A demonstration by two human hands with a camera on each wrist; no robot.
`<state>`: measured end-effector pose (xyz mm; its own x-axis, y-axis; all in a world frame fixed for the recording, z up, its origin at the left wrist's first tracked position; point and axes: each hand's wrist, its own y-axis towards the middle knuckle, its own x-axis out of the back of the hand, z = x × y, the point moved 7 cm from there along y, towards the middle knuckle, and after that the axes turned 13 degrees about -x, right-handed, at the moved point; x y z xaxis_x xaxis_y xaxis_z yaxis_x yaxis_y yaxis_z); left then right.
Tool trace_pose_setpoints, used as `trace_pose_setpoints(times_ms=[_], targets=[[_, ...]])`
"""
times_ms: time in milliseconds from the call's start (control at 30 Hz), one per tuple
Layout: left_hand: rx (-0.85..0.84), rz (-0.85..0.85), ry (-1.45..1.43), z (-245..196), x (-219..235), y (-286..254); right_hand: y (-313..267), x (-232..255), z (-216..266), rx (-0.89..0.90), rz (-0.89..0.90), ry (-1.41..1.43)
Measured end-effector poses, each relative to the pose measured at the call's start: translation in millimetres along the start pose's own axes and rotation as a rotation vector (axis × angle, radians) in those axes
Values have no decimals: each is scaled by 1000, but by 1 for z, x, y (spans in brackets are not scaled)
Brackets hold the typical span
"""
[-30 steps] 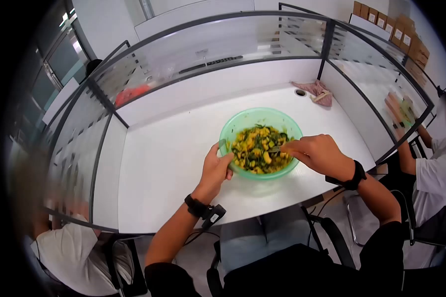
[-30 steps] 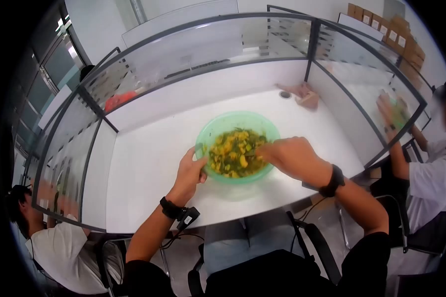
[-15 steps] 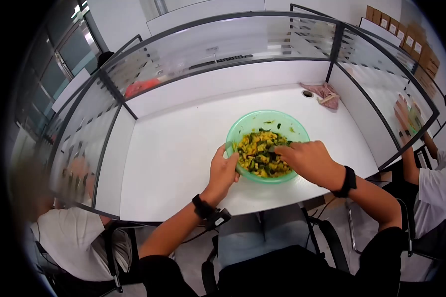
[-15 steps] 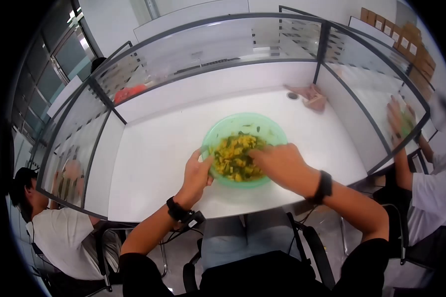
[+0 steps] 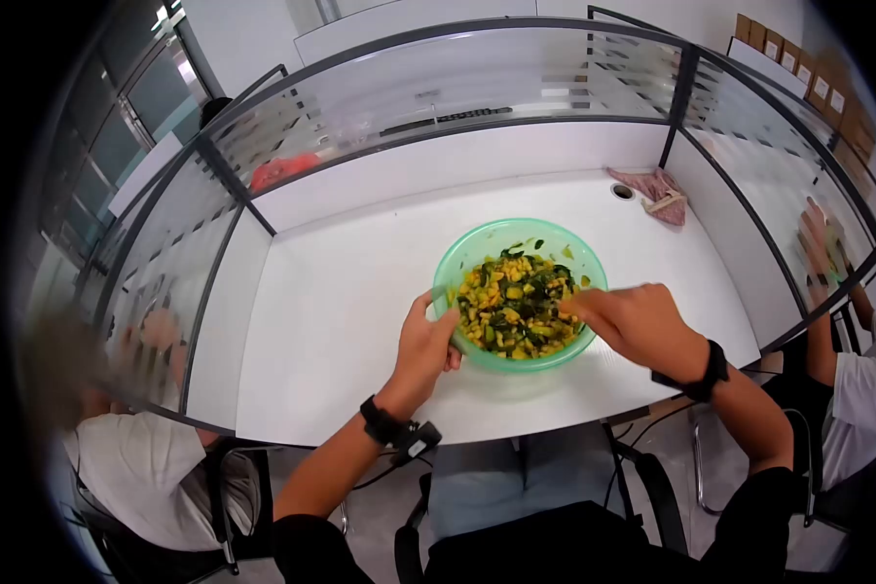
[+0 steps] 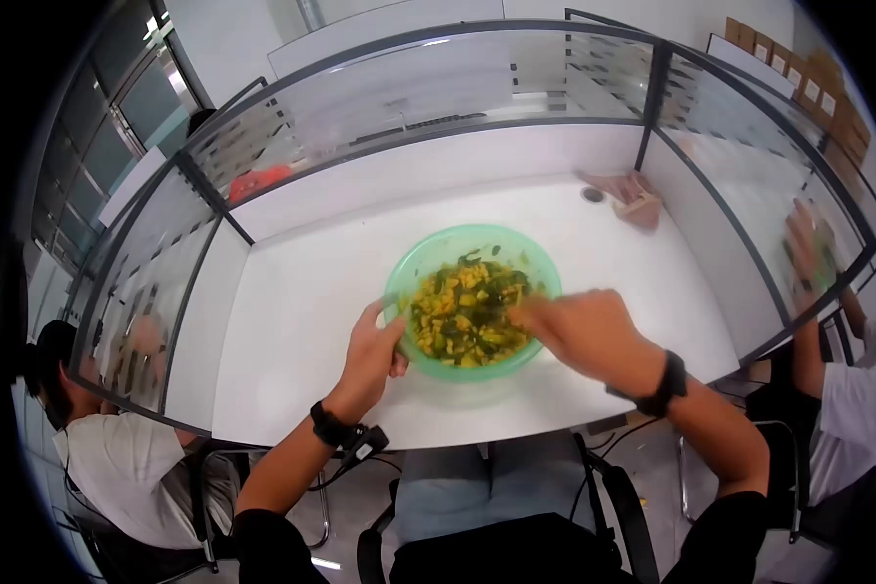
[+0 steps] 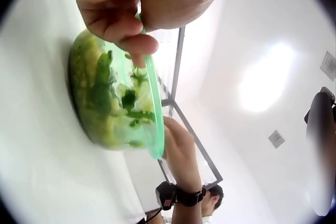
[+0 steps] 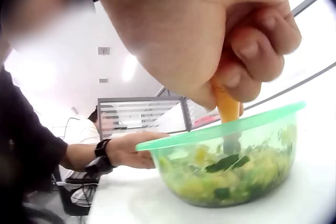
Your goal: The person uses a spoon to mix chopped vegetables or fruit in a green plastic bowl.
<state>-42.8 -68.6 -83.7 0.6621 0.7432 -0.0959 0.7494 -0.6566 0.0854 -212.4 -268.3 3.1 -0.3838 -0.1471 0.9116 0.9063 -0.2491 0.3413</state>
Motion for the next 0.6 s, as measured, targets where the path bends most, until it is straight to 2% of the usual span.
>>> trace_pose_setpoints(times_ms=[67,167,233,267,333,367,433,467,500,567,600], targets=[[-17,63,-8,0,-3,17,22,-2,-8,-4,-44,-9],[19,103,77,-1,0,37,55,2,-38,-188,45,186],[6,103,119,-1,6,51,72,5,-54,-230,50,407],[-13,118,108,2,10,59,78,4,-63,-227,40,405],[-17,116,65,6,11,67,85,-13,-92,-389,168,555],[-17,117,68,8,11,69,88,-18,-100,-389,166,557],[1,83,-92,18,11,66,82,-24,-111,-347,-2,792],[-33,91,-129,23,10,69,78,-29,-111,-373,27,979],[-18,85,-126,26,12,69,74,-27,-106,-383,39,986],[-16,98,-165,19,8,65,66,-28,-90,-435,172,1088],[-42,142,-167,23,10,65,65,-32,-90,-318,106,1036]])
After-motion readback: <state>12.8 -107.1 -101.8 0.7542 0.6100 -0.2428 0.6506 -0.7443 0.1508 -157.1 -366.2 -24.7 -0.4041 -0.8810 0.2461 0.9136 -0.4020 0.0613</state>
